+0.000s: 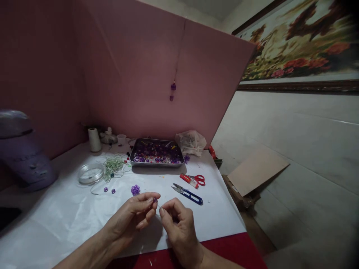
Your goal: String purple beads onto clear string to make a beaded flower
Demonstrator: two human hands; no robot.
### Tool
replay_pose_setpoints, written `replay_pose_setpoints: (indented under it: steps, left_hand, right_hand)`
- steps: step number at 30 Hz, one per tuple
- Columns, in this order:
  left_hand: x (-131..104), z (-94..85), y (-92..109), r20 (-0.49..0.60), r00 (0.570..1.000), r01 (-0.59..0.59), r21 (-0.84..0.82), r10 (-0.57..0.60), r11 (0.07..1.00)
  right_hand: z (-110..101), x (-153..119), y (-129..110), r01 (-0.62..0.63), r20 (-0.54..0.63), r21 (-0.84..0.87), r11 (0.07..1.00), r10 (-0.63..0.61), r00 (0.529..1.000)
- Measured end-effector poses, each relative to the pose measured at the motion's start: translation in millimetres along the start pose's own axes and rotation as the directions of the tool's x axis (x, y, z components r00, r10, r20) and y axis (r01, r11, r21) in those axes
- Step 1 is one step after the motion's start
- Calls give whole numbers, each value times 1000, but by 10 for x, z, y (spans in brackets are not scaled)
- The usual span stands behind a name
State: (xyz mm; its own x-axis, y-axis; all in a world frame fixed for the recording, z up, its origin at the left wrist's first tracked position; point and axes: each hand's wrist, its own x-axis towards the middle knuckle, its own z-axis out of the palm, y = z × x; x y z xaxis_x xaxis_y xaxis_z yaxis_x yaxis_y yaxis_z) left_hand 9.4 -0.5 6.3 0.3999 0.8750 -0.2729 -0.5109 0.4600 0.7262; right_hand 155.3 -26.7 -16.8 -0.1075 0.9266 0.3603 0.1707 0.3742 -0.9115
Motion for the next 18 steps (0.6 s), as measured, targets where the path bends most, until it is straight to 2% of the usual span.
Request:
replay_pose_setpoints:
  steps: [4, 16, 18]
  left_hand:
    - [-9, 26, -18, -70, 997, 40, -17, -41, 999]
    - [11, 21, -53, -65, 995, 75, -7, -75, 997]
    - [17, 10, -62, -36, 997, 67, -3, -67, 998]
  right_hand:
    - [-36, -14, 11, 5, 43, -15, 1000, -5, 999]
    - [-52, -22, 9, 19, 48, -26, 999, -18, 999]
    - [-48, -23, 17, 21, 46, -31, 999, -20, 999]
